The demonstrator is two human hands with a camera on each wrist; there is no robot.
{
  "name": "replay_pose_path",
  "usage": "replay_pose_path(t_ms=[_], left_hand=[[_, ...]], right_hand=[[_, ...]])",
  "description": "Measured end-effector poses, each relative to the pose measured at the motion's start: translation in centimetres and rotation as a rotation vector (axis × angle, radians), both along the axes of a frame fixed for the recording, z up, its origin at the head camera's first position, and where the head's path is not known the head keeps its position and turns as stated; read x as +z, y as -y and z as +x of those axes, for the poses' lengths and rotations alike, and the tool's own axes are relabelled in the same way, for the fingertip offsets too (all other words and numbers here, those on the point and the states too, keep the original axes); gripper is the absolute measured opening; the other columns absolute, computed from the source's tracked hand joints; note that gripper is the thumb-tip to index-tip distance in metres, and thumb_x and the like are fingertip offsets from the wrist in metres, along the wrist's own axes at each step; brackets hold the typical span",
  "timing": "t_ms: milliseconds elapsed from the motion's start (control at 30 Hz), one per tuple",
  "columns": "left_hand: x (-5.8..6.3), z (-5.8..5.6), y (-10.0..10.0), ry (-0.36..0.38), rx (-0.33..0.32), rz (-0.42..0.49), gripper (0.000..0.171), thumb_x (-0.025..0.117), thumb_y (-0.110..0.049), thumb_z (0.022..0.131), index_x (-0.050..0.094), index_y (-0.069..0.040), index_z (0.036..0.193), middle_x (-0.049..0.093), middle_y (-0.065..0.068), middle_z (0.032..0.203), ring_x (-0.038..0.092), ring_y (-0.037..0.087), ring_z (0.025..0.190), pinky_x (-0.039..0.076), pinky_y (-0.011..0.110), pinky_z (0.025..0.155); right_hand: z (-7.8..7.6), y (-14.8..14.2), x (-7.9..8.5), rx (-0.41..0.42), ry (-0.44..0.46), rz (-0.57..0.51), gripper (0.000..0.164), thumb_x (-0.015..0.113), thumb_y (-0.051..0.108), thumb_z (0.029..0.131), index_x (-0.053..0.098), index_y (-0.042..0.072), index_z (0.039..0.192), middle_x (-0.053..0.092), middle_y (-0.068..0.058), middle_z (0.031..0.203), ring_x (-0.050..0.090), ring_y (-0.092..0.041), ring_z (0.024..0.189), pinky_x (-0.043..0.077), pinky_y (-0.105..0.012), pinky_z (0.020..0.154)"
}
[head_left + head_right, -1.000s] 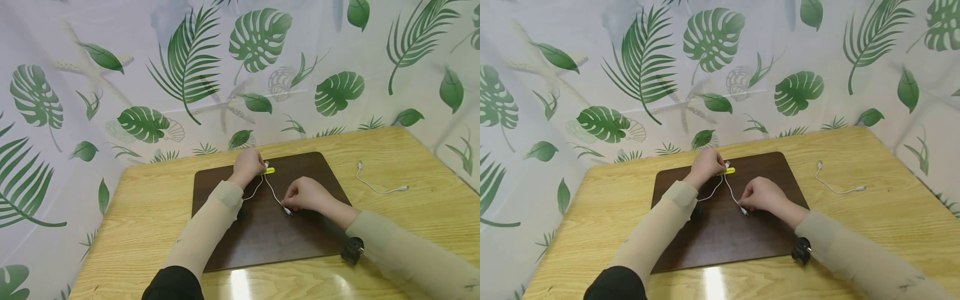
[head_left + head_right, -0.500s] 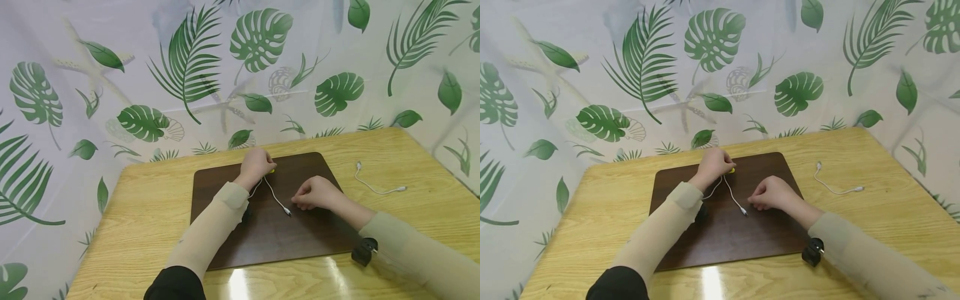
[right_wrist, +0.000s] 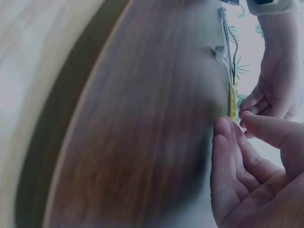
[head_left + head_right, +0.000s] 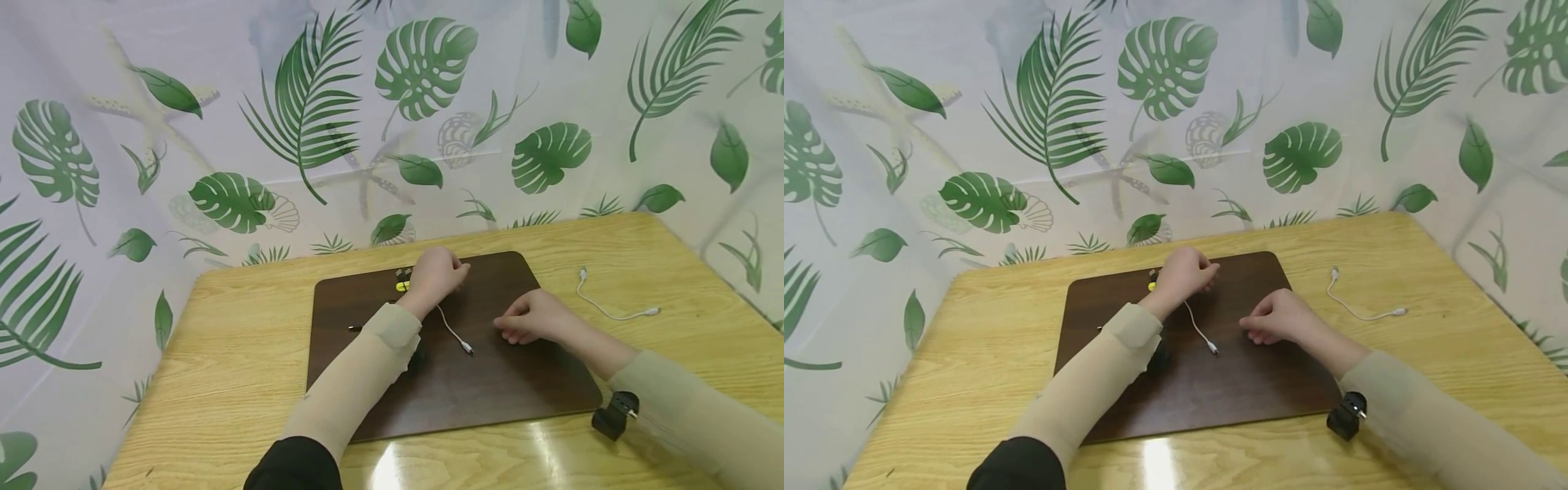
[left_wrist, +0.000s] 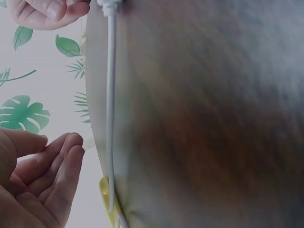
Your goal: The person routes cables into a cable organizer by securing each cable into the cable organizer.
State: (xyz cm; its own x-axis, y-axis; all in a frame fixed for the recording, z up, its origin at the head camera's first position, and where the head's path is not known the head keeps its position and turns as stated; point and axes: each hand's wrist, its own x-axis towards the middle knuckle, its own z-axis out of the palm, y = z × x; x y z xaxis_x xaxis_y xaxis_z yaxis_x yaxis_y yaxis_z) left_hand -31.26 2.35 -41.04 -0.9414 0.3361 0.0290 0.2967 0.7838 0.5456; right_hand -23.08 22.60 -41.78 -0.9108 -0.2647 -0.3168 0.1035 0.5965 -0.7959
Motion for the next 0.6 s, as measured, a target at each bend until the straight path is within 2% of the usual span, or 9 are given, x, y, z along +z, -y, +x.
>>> replay_pose_path(t_ms=[167,267,600], left_hand=[[-0.2,0.1,-0.6,0.008,-0.006,0.014,0.042,0.060,-0.031,0.110,0.083,-0.008,0.083,0.075,0.000,0.067,0.063,0.009,0.056,0.047,0.023,0.061],[-0.1,0.3,-1.0,0.029,-0.001,0.029,0.041,0.060,-0.031,0.110,0.084,-0.009,0.085,0.075,0.001,0.068,0.063,0.009,0.056,0.046,0.023,0.059],[-0.2,1.4,-3.0,0.057,-0.046,0.044,0.045,0.059,-0.031,0.111,0.081,-0.009,0.078,0.073,-0.001,0.066,0.062,0.007,0.054,0.044,0.021,0.053]], right_hand=[[0.0,-0.9,-0.2,-0.017,0.014,-0.001,0.029,0.071,0.015,0.102,0.076,-0.014,0.103,0.079,-0.004,0.077,0.074,-0.008,0.067,0.065,-0.030,0.067],[0.0,-1.3,-0.2,-0.034,0.027,-0.002,0.029,0.071,0.015,0.102,0.076,-0.014,0.102,0.079,-0.003,0.077,0.074,-0.008,0.067,0.065,-0.030,0.067],[0.5,-3.3,-0.5,-0.067,0.038,0.019,0.032,0.068,0.018,0.104,0.076,-0.013,0.104,0.080,-0.003,0.079,0.075,-0.009,0.069,0.065,-0.030,0.068]])
